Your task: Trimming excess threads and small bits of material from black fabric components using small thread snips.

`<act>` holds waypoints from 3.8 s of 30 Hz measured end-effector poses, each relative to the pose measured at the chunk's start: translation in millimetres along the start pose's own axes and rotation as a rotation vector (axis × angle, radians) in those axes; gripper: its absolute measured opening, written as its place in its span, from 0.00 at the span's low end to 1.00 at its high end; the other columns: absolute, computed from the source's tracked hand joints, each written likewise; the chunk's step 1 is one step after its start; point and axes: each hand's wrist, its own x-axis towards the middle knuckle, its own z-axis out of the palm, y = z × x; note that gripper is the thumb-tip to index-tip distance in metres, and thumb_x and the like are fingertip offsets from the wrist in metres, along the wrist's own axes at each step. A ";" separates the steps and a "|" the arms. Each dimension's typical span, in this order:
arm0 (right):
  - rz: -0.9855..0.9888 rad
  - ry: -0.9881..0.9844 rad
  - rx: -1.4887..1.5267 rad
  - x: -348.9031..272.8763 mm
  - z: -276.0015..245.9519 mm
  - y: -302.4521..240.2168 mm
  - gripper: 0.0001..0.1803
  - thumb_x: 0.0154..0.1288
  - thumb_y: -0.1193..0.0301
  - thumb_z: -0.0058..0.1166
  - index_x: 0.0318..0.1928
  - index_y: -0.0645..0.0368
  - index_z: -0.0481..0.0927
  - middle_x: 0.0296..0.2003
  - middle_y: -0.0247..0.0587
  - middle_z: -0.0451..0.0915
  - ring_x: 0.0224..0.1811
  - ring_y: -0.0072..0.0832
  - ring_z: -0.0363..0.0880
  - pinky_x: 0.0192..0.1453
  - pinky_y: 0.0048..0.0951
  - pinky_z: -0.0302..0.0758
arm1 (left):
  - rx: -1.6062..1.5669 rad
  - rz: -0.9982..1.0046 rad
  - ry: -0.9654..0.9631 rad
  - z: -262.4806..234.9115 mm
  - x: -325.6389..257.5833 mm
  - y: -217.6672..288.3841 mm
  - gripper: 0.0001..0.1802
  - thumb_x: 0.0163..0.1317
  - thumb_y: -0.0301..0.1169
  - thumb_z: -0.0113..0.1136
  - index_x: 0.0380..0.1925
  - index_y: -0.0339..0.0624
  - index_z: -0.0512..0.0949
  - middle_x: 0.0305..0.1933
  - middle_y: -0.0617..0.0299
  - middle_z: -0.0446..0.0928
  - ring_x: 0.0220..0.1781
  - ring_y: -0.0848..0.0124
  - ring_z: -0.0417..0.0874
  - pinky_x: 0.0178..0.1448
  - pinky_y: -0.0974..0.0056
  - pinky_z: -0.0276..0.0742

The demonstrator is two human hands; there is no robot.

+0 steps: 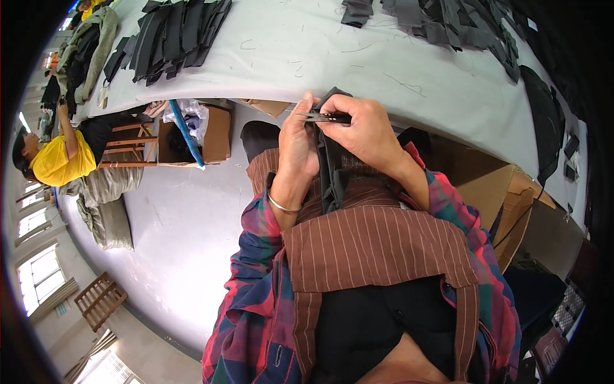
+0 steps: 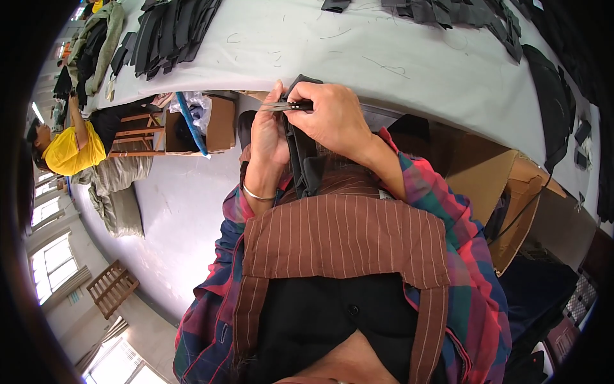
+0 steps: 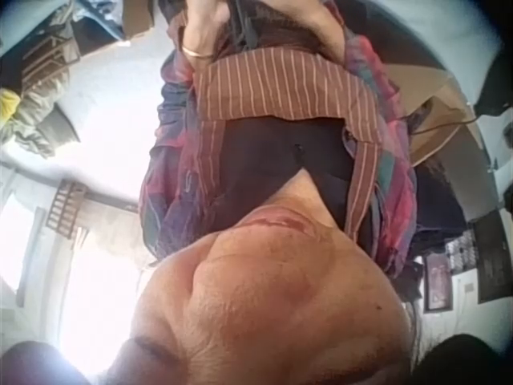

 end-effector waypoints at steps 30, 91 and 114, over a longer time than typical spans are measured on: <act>0.193 -0.147 0.564 9.1 -26.1 28.6 0.20 0.72 0.62 0.52 0.58 0.59 0.76 0.40 0.24 0.75 0.35 0.10 0.68 0.41 0.14 0.66 | 0.362 -0.005 -0.238 7.3 -27.0 11.2 0.39 0.54 0.17 0.61 0.67 0.43 0.59 0.55 0.60 0.70 0.55 0.73 0.73 0.58 0.67 0.72; -0.039 0.212 0.395 -19.7 -21.5 -6.7 0.03 0.61 0.77 0.59 0.36 0.60 0.81 0.26 0.25 0.76 0.28 0.13 0.69 0.34 0.18 0.67 | 0.639 0.360 -0.191 4.8 -46.9 19.1 0.31 0.45 0.17 0.51 0.56 0.33 0.73 0.47 0.61 0.72 0.54 0.69 0.74 0.61 0.67 0.69; -0.415 0.205 -0.459 -18.0 -34.8 -23.6 0.08 0.55 0.65 0.64 0.37 0.48 0.83 0.27 0.25 0.81 0.25 0.28 0.71 0.34 0.31 0.61 | 1.479 1.027 0.019 -7.5 -40.9 34.8 0.36 0.36 0.13 0.57 0.53 0.44 0.77 0.41 0.56 0.71 0.47 0.58 0.73 0.54 0.58 0.69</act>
